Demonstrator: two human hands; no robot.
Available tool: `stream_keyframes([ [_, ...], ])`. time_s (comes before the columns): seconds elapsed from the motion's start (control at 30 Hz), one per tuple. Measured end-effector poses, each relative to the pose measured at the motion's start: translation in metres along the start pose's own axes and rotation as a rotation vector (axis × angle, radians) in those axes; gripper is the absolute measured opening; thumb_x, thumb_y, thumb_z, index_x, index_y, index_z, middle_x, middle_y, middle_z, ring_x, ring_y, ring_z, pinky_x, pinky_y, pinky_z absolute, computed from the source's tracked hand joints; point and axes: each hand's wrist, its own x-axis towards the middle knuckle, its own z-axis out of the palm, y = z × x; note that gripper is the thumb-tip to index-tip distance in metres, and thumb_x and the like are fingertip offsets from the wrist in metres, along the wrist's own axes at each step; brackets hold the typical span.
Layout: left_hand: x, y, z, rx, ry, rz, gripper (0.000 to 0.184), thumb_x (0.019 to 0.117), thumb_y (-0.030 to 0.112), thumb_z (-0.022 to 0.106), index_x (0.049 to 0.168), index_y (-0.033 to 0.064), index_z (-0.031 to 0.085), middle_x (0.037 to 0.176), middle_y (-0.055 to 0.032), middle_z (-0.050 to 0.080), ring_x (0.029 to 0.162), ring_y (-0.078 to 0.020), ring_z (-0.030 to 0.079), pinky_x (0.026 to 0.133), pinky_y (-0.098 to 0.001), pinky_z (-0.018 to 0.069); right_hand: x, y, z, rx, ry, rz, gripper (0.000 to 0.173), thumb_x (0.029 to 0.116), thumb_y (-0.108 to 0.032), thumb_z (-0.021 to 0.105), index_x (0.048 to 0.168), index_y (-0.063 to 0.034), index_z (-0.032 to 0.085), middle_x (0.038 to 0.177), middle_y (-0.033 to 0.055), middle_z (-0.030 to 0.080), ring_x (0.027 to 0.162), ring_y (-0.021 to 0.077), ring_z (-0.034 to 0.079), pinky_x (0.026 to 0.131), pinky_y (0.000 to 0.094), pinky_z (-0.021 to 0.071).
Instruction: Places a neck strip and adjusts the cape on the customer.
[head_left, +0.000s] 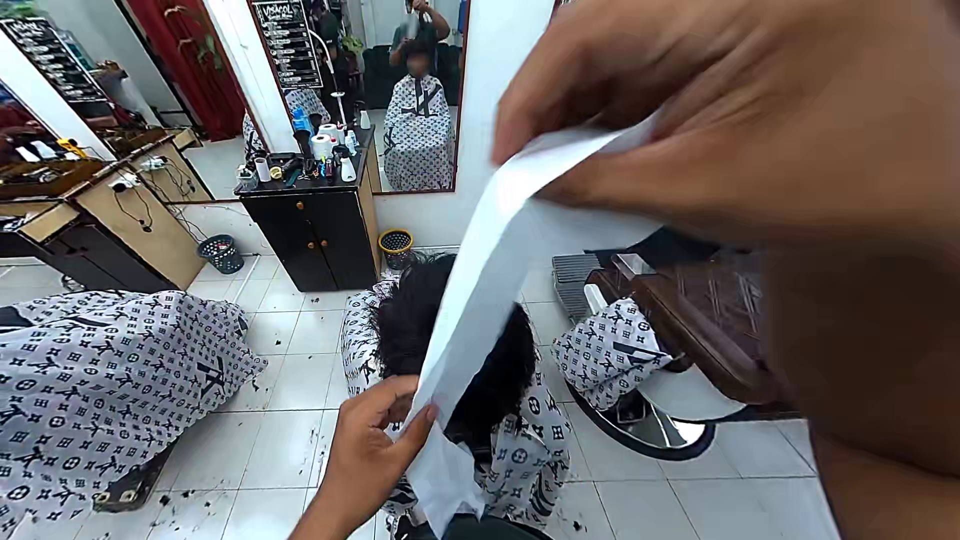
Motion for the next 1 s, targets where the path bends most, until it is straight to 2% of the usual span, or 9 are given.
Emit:
stream_keyframes([
  [0.13, -0.029, -0.032, -0.006, 0.151, 0.082, -0.089, 0.010, 0.0905, 0.014, 0.073, 0.097, 0.0074, 0.075, 0.092, 0.0033, 0.076, 0.084, -0.0018, 0.072, 0.079, -0.0221, 0.0618, -0.022, 0.019, -0.033, 0.097, 0.146, 0.021, 0.013, 0.0895, -0.027, 0.076, 0.097, -0.0184, 0.071, 0.084, -0.0160, 0.067, 0.075, -0.0070, 0.063, 0.064, 0.0090, 0.0537],
  [0.27, -0.039, -0.033, -0.018, 0.187, 0.186, -0.152, 0.009, 0.0867, 0.002, 0.074, 0.095, 0.0013, 0.076, 0.093, 0.0022, 0.077, 0.084, -0.0003, 0.072, 0.080, -0.0212, 0.0622, -0.052, 0.026, -0.053, 0.010, 0.161, -0.057, 0.023, 0.0891, -0.028, 0.073, 0.108, -0.0178, 0.067, 0.088, -0.0180, 0.067, 0.076, -0.0089, 0.062, 0.066, 0.0081, 0.0533],
  [0.33, -0.040, -0.031, -0.031, 0.095, 0.234, -0.165, 0.015, 0.0878, -0.001, 0.073, 0.099, 0.0087, 0.077, 0.098, 0.0065, 0.077, 0.089, -0.0012, 0.072, 0.082, -0.0231, 0.0621, -0.071, 0.027, -0.055, -0.023, 0.173, -0.046, 0.025, 0.0907, -0.029, 0.072, 0.113, -0.0191, 0.067, 0.095, -0.0176, 0.068, 0.080, -0.0083, 0.062, 0.069, 0.0091, 0.0549],
  [0.43, -0.037, -0.031, -0.060, -0.173, 0.246, -0.147, 0.019, 0.0963, 0.019, 0.069, 0.111, 0.0296, 0.076, 0.107, 0.0114, 0.076, 0.098, -0.0015, 0.071, 0.087, -0.0231, 0.0598, -0.093, 0.028, -0.055, 0.084, 0.174, -0.044, 0.017, 0.0936, -0.023, 0.070, 0.110, -0.0199, 0.072, 0.101, -0.0142, 0.072, 0.087, -0.0028, 0.067, 0.077, 0.0137, 0.0589],
  [0.53, -0.029, -0.025, -0.079, -0.413, 0.334, -0.079, 0.020, 0.0994, 0.022, 0.063, 0.115, 0.0310, 0.072, 0.100, 0.0097, 0.075, 0.090, 0.0001, 0.070, 0.081, -0.0209, 0.0595, -0.104, 0.025, -0.054, 0.335, 0.137, 0.075, 0.013, 0.0970, -0.014, 0.066, 0.104, -0.0179, 0.077, 0.093, -0.0063, 0.076, 0.081, 0.0036, 0.071, 0.071, 0.0172, 0.0605],
  [0.63, -0.011, -0.016, -0.094, -0.455, 0.368, 0.058, 0.021, 0.1044, 0.028, 0.056, 0.120, 0.0329, 0.068, 0.106, 0.0110, 0.074, 0.096, -0.0005, 0.070, 0.085, -0.0219, 0.0591, -0.122, 0.047, -0.057, 0.404, 0.030, -0.038, 0.017, 0.1011, -0.019, 0.063, 0.112, -0.0198, 0.076, 0.101, -0.0077, 0.074, 0.092, 0.0044, 0.070, 0.078, 0.0192, 0.0605],
  [0.7, 0.001, -0.007, -0.103, -0.459, 0.376, 0.124, 0.021, 0.1046, 0.032, 0.055, 0.120, 0.0324, 0.069, 0.113, 0.0116, 0.074, 0.104, -0.0004, 0.069, 0.091, -0.0227, 0.0578, -0.133, 0.057, -0.053, 0.417, 0.061, -0.064, 0.013, 0.0984, -0.018, 0.067, 0.106, -0.0200, 0.078, 0.104, -0.0074, 0.074, 0.096, 0.0053, 0.069, 0.079, 0.0188, 0.0595],
  [0.87, 0.042, 0.020, -0.122, -0.113, 0.088, 0.308, 0.028, 0.0959, 0.031, 0.070, 0.124, 0.0369, 0.070, 0.116, 0.0203, 0.071, 0.103, 0.0076, 0.065, 0.088, -0.0107, 0.0524, -0.150, 0.077, -0.049, 0.295, 0.263, -0.024, 0.010, 0.0944, -0.019, 0.071, 0.097, -0.0233, 0.079, 0.104, -0.0063, 0.073, 0.094, 0.0083, 0.070, 0.080, 0.0211, 0.0603],
  [1.0, 0.093, 0.011, -0.139, 0.254, 0.153, 0.347, 0.027, 0.0949, 0.035, 0.071, 0.120, 0.0434, 0.070, 0.112, 0.0255, 0.069, 0.099, 0.0093, 0.064, 0.086, -0.0114, 0.0533, -0.142, 0.096, -0.045, 0.271, 0.335, -0.067, 0.009, 0.0945, -0.026, 0.071, 0.098, -0.0302, 0.078, 0.108, -0.0135, 0.071, 0.096, 0.0035, 0.068, 0.080, 0.0200, 0.0590],
])
